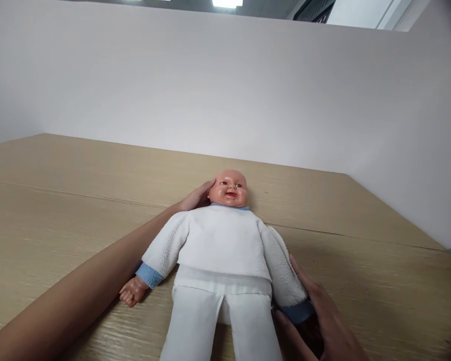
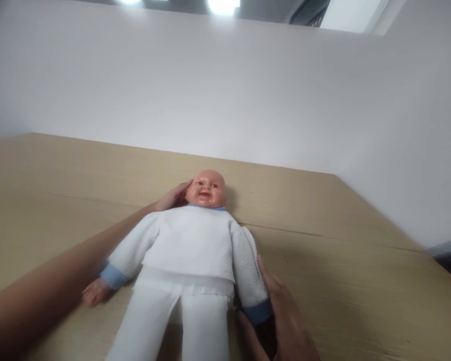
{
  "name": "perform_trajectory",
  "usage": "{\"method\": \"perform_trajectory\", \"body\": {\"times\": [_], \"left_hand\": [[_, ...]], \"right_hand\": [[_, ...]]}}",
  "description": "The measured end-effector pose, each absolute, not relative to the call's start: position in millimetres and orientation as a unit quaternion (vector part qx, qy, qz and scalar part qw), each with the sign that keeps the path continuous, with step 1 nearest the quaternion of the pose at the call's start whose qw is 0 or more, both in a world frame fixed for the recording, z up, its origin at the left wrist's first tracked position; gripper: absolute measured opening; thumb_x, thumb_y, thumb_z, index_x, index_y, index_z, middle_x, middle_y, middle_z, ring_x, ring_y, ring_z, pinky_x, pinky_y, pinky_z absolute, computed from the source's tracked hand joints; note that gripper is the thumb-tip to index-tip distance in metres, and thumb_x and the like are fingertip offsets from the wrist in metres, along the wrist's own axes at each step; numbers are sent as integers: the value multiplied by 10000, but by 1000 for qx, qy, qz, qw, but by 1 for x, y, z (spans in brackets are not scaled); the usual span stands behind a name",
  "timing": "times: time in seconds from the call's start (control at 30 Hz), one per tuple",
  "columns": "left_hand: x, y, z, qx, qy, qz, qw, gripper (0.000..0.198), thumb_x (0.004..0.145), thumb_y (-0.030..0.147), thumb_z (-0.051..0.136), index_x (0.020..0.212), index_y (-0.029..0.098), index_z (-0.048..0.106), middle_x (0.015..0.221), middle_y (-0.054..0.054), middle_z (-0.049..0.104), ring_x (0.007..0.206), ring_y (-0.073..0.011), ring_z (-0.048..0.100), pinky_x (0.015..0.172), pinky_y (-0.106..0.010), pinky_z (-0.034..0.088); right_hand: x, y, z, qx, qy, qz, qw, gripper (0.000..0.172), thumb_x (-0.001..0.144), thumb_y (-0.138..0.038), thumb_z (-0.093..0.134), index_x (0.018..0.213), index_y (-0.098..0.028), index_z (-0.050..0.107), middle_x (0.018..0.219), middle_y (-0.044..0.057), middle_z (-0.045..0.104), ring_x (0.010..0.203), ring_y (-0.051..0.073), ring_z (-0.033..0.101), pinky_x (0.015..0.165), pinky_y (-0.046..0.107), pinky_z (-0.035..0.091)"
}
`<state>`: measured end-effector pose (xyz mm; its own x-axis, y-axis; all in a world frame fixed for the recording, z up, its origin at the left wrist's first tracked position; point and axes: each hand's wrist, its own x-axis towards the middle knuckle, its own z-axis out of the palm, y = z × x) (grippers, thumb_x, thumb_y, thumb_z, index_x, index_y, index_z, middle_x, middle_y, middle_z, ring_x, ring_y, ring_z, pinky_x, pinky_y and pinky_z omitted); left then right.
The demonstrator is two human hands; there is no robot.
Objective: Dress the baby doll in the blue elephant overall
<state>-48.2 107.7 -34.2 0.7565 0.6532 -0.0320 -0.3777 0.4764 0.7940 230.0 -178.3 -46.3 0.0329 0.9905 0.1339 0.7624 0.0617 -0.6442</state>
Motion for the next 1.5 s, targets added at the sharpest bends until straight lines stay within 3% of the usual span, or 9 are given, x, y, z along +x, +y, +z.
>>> {"method": "perform_trajectory", "body": {"times": [0.63, 0.87, 1.17, 1.5], "left_hand": [[-48, 110, -38, 407, 184, 306, 841, 603, 1070, 550, 602, 1475, 112, 690, 1441, -165, 743, 1475, -379, 604, 1345, -515, 326], [-44, 109, -37, 420, 185, 378, 804, 588, 1086, 464, 633, 1616, 223, 553, 1476, -103, 733, 1426, -322, 654, 1343, -459, 330], [-44, 111, -39, 400, 178, 379, 816, 618, 1081, 435, 646, 1652, 244, 511, 1502, -100, 716, 1410, -327, 667, 1340, -449, 332], [-46, 110, -38, 418, 196, 359, 811, 613, 1069, 497, 650, 1580, 165, 583, 1469, -142, 731, 1394, -346, 675, 1337, -473, 339]], "right_hand": [[226, -177, -45, -650, -646, 227, 329, 814, 961, -525, 734, 1692, -379, 405, 1685, 77, 546, 1480, 434, 580, 1256, 605, 493], [231, -179, -49, -653, -660, 206, 307, 799, 977, -534, 707, 1697, -421, 377, 1686, 47, 547, 1488, 426, 579, 1224, 591, 529], [229, -177, -45, -645, -666, 215, 307, 784, 1002, -511, 689, 1704, -429, 349, 1695, 41, 536, 1506, 406, 561, 1247, 574, 501], [228, -176, -43, -641, -682, 175, 306, 770, 998, -493, 697, 1695, -369, 395, 1656, 78, 579, 1450, 389, 623, 1197, 523, 559]]}}
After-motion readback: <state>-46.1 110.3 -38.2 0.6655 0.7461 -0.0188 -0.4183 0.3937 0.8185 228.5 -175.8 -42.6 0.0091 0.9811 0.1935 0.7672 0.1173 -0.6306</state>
